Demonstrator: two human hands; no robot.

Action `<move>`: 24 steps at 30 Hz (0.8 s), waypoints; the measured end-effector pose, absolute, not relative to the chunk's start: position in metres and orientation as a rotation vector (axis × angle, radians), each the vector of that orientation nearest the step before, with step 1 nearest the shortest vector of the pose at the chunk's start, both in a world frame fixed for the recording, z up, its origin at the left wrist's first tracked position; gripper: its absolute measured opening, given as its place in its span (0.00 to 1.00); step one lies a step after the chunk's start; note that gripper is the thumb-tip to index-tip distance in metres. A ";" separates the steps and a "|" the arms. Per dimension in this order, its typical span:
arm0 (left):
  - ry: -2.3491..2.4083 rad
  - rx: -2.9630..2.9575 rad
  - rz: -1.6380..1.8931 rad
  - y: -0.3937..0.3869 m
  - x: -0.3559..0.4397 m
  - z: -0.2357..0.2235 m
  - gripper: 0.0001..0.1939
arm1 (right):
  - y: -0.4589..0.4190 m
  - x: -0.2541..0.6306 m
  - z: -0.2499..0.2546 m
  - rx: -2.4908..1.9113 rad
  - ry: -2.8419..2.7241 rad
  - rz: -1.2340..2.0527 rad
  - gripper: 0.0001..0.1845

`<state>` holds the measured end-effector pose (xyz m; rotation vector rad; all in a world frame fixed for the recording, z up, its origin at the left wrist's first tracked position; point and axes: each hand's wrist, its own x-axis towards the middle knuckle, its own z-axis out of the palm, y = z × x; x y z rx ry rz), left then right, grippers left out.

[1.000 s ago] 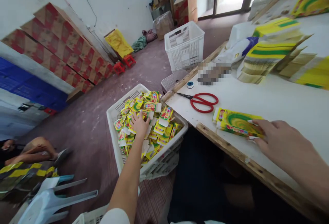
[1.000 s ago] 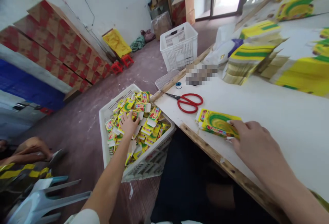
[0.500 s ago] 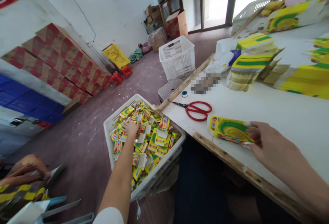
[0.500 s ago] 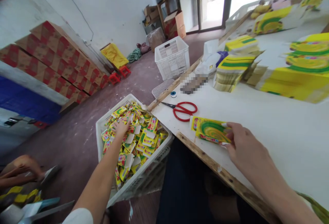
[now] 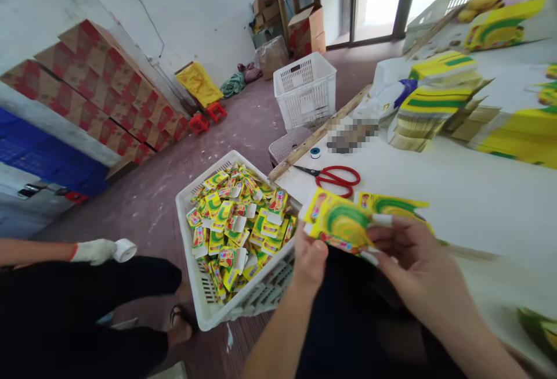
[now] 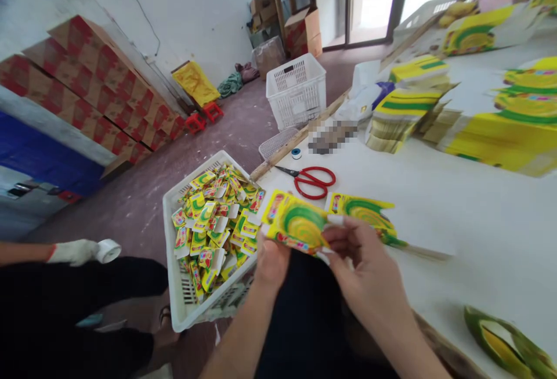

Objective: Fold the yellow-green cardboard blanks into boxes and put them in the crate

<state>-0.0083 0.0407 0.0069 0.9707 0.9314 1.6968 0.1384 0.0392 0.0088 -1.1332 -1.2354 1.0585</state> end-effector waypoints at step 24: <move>1.277 0.894 1.533 0.012 -0.007 0.022 0.20 | 0.021 0.178 0.005 -1.202 -1.645 0.964 0.11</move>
